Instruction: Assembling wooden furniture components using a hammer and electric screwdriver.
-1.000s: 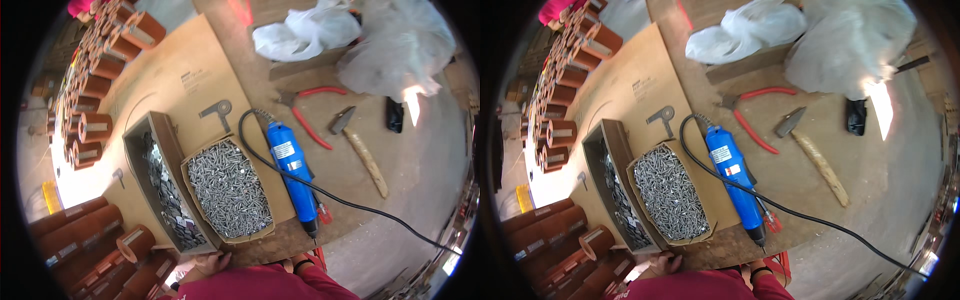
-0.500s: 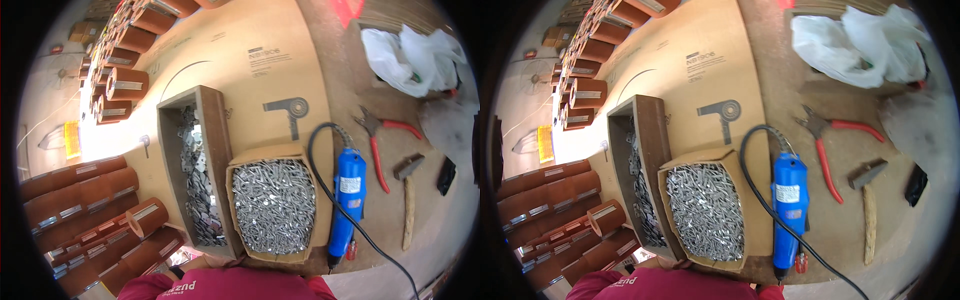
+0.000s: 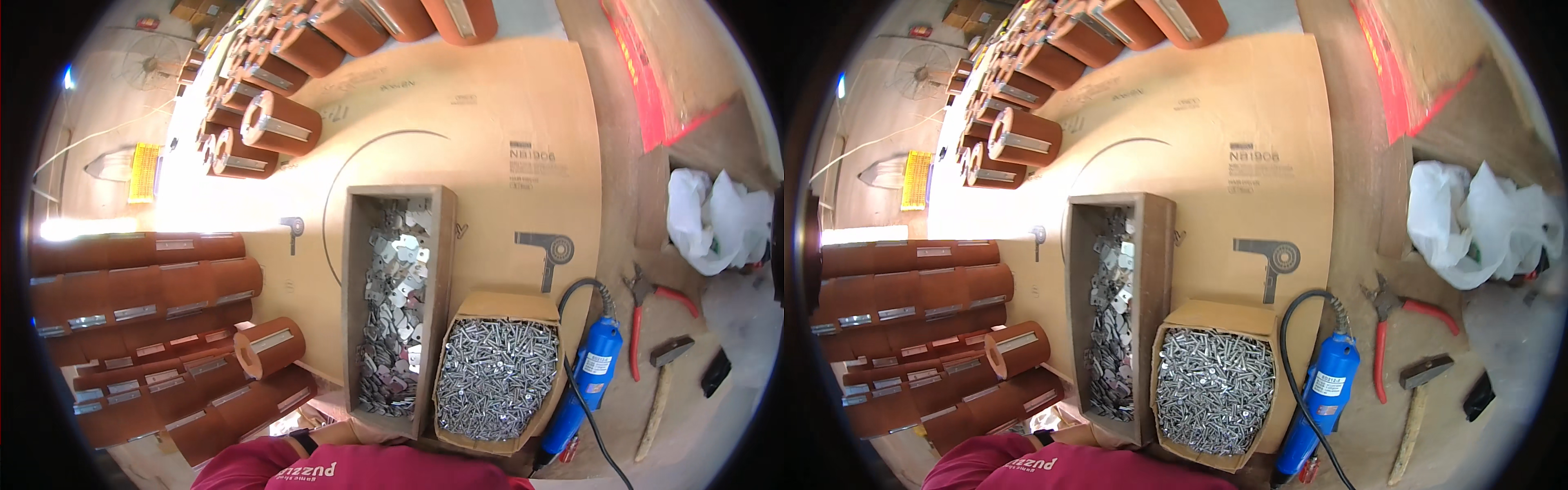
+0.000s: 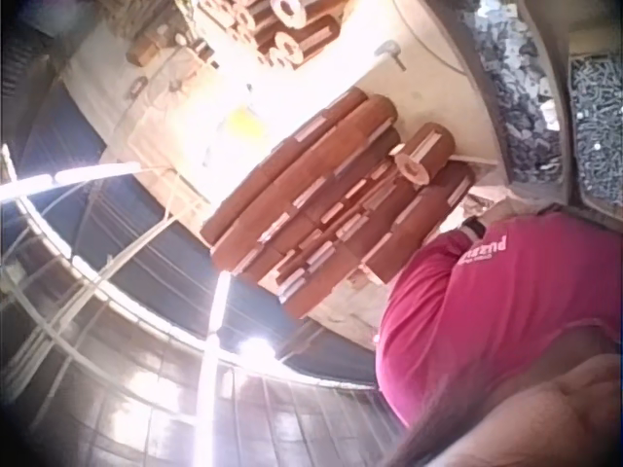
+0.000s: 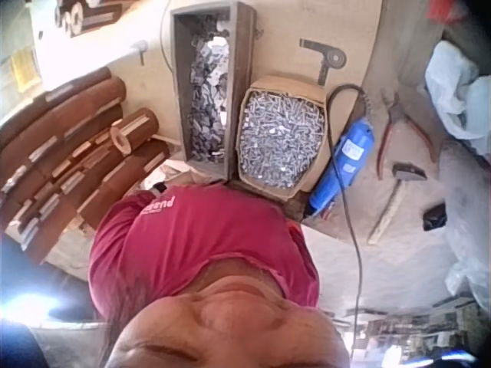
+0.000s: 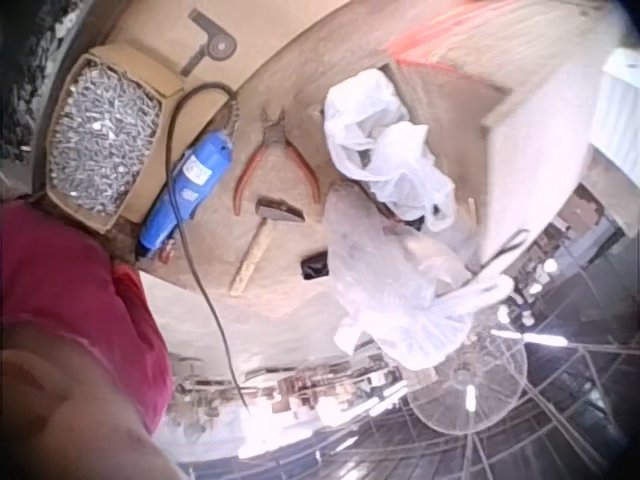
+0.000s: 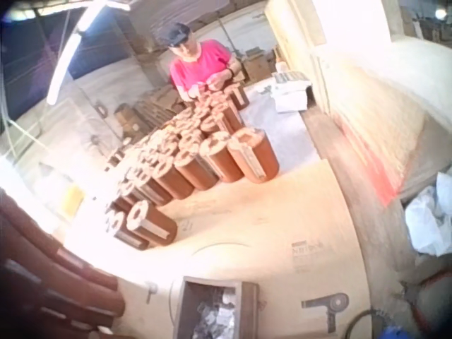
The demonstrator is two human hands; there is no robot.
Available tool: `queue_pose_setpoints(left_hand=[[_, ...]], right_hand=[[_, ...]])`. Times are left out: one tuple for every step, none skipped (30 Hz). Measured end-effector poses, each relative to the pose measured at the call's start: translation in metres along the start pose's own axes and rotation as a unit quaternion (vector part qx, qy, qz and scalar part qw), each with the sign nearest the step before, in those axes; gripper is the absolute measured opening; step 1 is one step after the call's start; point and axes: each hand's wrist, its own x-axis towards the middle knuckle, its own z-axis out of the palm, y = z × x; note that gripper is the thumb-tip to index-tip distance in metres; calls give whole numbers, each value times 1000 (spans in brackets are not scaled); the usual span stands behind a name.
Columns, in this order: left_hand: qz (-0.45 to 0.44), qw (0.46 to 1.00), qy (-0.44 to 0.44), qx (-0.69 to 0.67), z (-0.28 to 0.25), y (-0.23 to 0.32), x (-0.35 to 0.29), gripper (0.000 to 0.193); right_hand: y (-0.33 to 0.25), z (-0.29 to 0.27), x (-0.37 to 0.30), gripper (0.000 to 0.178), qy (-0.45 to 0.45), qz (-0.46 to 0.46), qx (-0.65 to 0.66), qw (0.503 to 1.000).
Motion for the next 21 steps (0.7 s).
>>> queue_pose_setpoints(left_hand=[[4,1000,-4,7,1,2,2,36],[10,1000,-11,14,4,2,1,37],[15,999,-14,24,9,0,3,37],[17,999,-19,31,8,1,4,37],[18,999,-23,43,8,1,5,38],[13,999,-20,47,0,-3,9,38],[-67,997,27,23,-9,-7,14,37],[-145,987,74,0,-16,-10,17,36],[-152,986,76,3,-10,7,12,36],[-253,933,44,-253,11,39,5,31],[-333,808,18,-486,31,49,3,26],[-345,809,28,-475,35,36,9,26],[-355,824,72,-435,30,21,16,28],[-366,836,111,-393,17,8,23,30],[-373,847,143,-351,0,-2,30,33],[-376,856,172,-311,-13,-9,35,36],[-373,865,197,-271,-19,-14,39,38],[-342,863,144,-342,50,71,17,40],[-335,865,128,-352,17,52,17,40],[-367,801,-63,-469,-33,-2,28,40],[-391,695,-252,-549,-59,-37,36,40]], right_hand=[[3,-3,2,36,1,-1,-6,1000],[3,-5,3,35,3,-1,-9,1000],[4,-12,12,35,10,-8,-17,1000],[3,-17,8,35,10,-1,-18,1000],[2,-25,13,35,15,-3,-24,1000],[1,-31,14,35,21,-5,-26,999],[0,-37,17,35,26,-7,-31,999],[-2,-41,19,35,30,-11,-35,999],[-4,-48,20,35,34,-16,-38,999],[-10,-54,25,35,39,-25,-42,998],[-14,-57,32,35,41,-32,-49,997],[-17,-59,39,35,41,-33,-53,997],[-19,-61,46,35,40,-38,-55,997],[-19,-63,49,35,42,-41,-57,997],[-18,-65,50,35,43,-44,-55,997],[-18,-69,52,35,46,-48,-54,996],[-17,-71,51,35,46,-48,-51,996],[-21,-76,51,35,46,-64,-56,995],[-21,-81,49,35,45,-64,-55,995],[-25,-88,49,35,45,-59,-49,996],[-30,-91,48,35,43,-63,-46,996]])
